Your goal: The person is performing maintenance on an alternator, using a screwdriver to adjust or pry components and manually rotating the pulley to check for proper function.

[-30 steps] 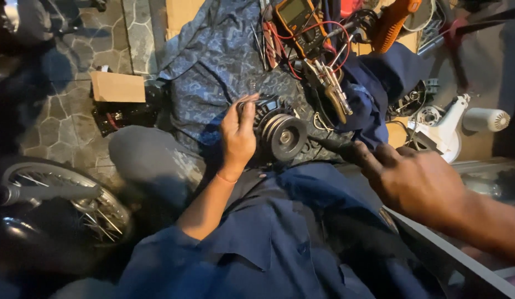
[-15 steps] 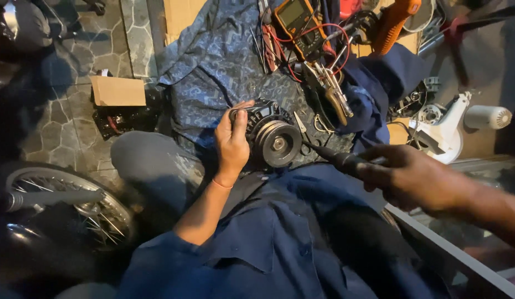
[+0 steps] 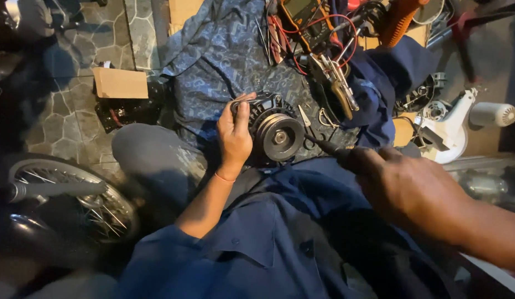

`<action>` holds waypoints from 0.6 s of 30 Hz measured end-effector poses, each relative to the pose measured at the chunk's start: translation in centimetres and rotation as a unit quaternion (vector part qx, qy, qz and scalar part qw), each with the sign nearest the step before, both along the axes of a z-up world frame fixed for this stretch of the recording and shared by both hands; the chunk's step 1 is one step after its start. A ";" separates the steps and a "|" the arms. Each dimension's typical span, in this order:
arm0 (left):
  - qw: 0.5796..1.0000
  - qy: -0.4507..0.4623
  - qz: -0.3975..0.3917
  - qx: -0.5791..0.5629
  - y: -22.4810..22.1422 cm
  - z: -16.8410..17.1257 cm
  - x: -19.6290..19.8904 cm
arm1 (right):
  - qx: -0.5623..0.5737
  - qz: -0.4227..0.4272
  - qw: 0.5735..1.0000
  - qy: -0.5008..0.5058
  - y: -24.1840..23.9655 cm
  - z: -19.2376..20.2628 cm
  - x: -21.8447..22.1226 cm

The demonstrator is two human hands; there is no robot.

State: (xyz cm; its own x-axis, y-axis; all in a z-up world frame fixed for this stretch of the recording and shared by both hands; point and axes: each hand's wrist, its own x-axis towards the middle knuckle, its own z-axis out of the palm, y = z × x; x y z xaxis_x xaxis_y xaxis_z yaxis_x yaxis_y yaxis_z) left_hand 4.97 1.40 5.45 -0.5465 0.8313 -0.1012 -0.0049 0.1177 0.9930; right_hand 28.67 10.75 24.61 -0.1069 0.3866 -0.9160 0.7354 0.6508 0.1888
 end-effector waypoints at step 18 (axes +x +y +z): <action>0.996 -0.088 -0.007 0.028 -1.5 -1.1 -1.7 | -0.067 0.180 0.981 0.025 -3.6 1.7 -5.5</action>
